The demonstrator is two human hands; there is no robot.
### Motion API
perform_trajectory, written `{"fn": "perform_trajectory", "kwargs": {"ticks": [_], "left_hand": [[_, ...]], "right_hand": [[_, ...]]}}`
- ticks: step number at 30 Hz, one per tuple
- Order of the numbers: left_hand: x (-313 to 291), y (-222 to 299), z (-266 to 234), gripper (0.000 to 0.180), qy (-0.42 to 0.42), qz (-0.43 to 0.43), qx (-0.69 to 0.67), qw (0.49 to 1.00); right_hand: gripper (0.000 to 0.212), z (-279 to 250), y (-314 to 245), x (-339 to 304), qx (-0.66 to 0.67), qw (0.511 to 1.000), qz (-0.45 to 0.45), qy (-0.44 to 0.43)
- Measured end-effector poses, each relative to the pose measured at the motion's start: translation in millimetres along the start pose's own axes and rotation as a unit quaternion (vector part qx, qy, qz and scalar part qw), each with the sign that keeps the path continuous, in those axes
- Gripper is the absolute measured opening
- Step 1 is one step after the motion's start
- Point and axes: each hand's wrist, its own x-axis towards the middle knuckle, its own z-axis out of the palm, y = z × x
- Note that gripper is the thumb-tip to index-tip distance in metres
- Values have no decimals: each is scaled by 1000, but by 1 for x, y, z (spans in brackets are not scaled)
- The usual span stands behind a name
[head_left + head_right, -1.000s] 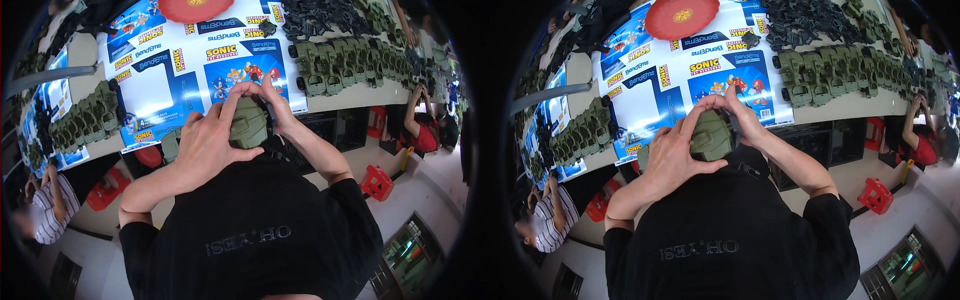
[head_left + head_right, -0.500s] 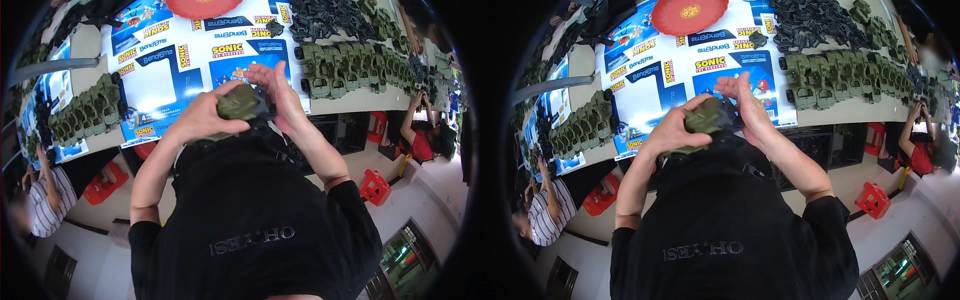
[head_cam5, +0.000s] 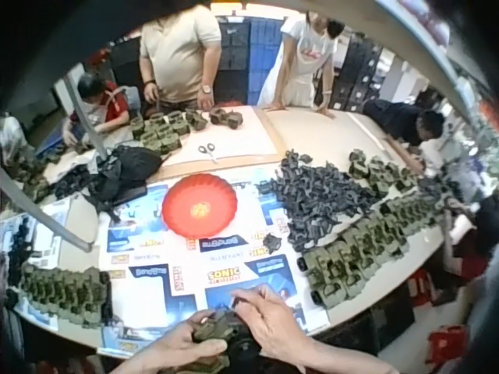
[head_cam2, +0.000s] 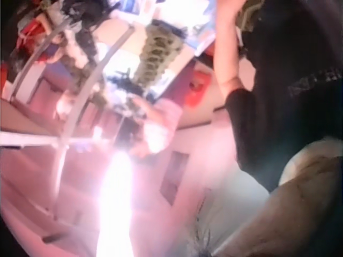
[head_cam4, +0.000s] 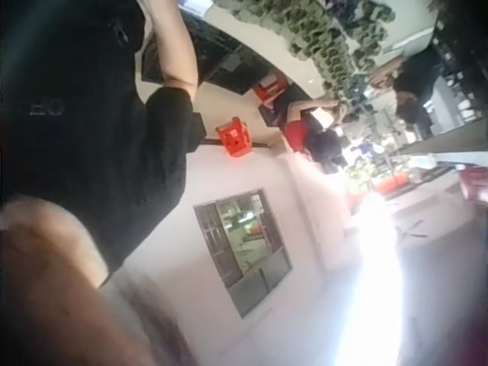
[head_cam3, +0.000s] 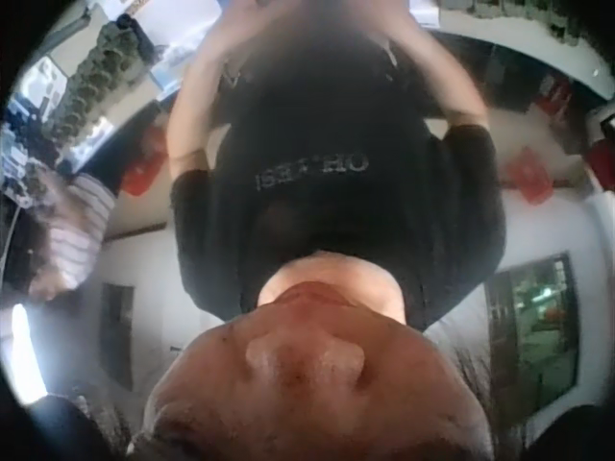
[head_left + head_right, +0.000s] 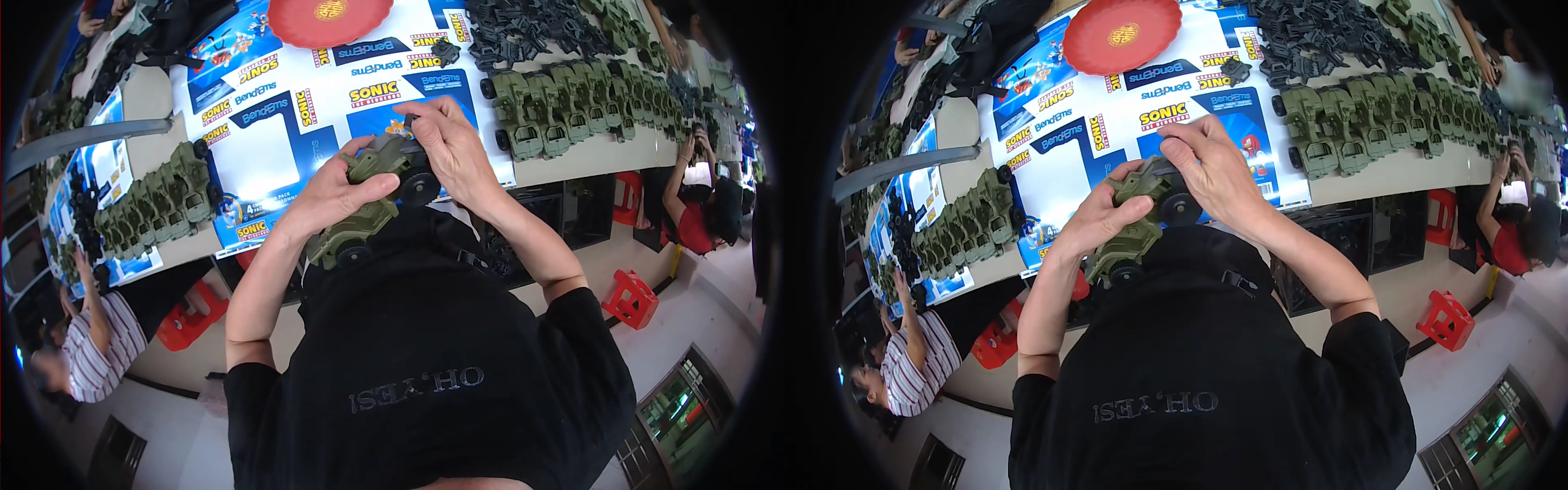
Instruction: The person assembles green plastic toy tanks by hand at a workbench. They repeatedly pick up a tank body, attach black wheels, and place the completed unit on the table. The process is repeated for multiple units throughout the clip.
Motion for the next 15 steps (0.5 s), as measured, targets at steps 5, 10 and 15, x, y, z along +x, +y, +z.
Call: {"fn": "perform_trajectory", "kwargs": {"ticks": [5,10,15], "left_hand": [[-5,10,6,100,19,7,71,997],[-11,11,11,103,67,-9,150,986],[-17,32,16,87,78,-4,185,980]], "right_hand": [[56,-3,4,-3,-41,998,-33,-18],[61,-4,19,1,49,997,-14,-51],[63,-2,27,2,250,959,125,-53]]}}
